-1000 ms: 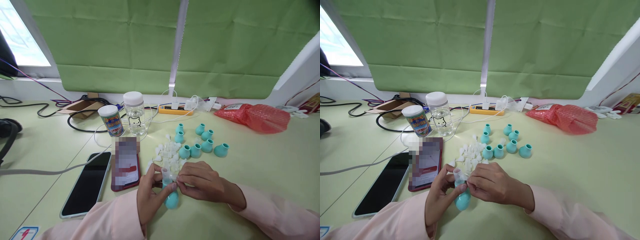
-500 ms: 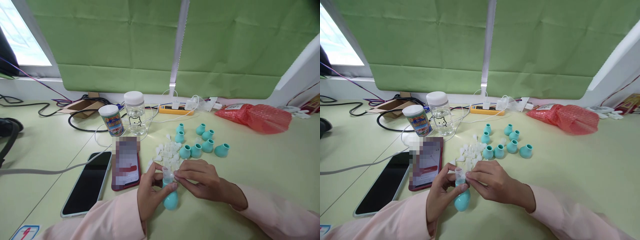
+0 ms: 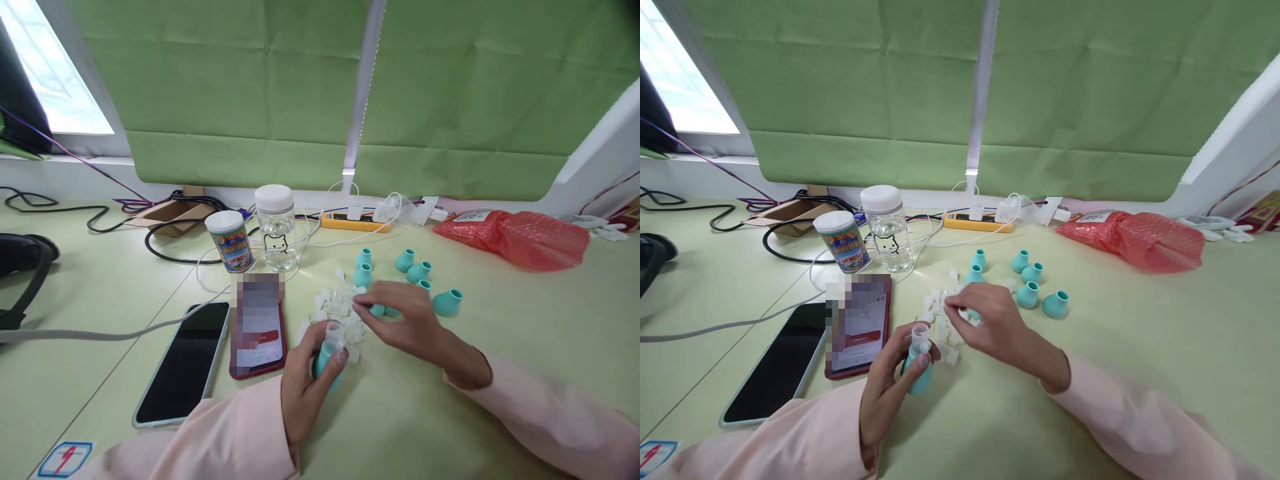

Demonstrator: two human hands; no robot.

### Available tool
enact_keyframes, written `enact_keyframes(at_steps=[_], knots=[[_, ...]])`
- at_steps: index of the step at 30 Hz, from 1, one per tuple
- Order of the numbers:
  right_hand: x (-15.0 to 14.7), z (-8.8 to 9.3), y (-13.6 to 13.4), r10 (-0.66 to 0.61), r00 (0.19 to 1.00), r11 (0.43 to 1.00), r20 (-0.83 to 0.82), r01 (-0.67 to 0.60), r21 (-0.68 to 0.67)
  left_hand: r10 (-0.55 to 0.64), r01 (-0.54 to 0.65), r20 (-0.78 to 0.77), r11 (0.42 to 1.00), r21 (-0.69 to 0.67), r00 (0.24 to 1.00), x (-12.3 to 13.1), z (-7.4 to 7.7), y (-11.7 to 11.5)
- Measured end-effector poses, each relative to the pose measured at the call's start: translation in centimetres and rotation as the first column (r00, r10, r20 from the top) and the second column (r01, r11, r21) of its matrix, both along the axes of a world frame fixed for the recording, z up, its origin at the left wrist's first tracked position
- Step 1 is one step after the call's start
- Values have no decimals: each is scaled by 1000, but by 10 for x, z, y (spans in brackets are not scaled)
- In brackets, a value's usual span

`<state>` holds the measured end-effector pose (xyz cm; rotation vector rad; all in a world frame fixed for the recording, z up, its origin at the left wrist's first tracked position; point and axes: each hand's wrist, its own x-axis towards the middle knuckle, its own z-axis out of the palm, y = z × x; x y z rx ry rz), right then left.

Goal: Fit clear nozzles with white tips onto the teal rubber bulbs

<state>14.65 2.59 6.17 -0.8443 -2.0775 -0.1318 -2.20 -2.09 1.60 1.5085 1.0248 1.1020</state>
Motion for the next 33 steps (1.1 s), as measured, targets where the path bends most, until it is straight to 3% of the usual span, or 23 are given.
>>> enact_keyframes(at_steps=[3, 5, 11, 14, 16, 18, 21, 26, 27, 28, 31, 33], knots=[[-7, -1, 22, -23, 951, 972, 308, 94, -216, 32, -27, -125, 999, 42, 992, -1, -2, -4], [-14, -6, 33, 6, 890, 948, 455, 139, -285, 35, -28, -131, 998, 57, 991, 0, -3, -5], [-24, -23, 45, 154, 826, 927, 542, 69, -368, -29, 46, -153, 993, 112, 988, 4, -3, -2], [-20, -19, 42, 157, 869, 922, 470, 42, -384, -8, 16, -158, 999, 46, 987, 5, -2, 2], [-15, -12, 32, 162, 936, 897, 311, -9, -442, 15, -11, -127, 999, 35, 992, 5, -2, 4], [-10, -4, 17, 191, 972, 835, 133, -90, -543, 38, -32, -95, 997, 64, 995, 4, -2, 6], [-7, -1, -5, 226, 972, 739, 55, -135, -660, 23, -15, -84, 995, 99, 996, 3, -1, 4], [-16, -18, -20, 196, 975, 602, -105, -205, -772, -32, 58, -173, 988, 144, 984, 4, -3, -3], [-18, -22, -21, 188, 974, 601, -129, -217, -769, -26, 54, -187, 988, 147, 982, 5, -4, -4], [-20, -24, -22, 178, 976, 635, -126, -211, -743, -11, 41, -198, 988, 147, 980, 5, -5, -3], [-23, -29, -27, 184, 983, 846, -16, -166, -507, -27, 74, -264, 982, 171, 964, 6, -6, 0], [-24, -29, -31, 206, 978, 924, 39, -181, -336, -92, 170, -323, 961, 220, 942, 6, -6, 2]])
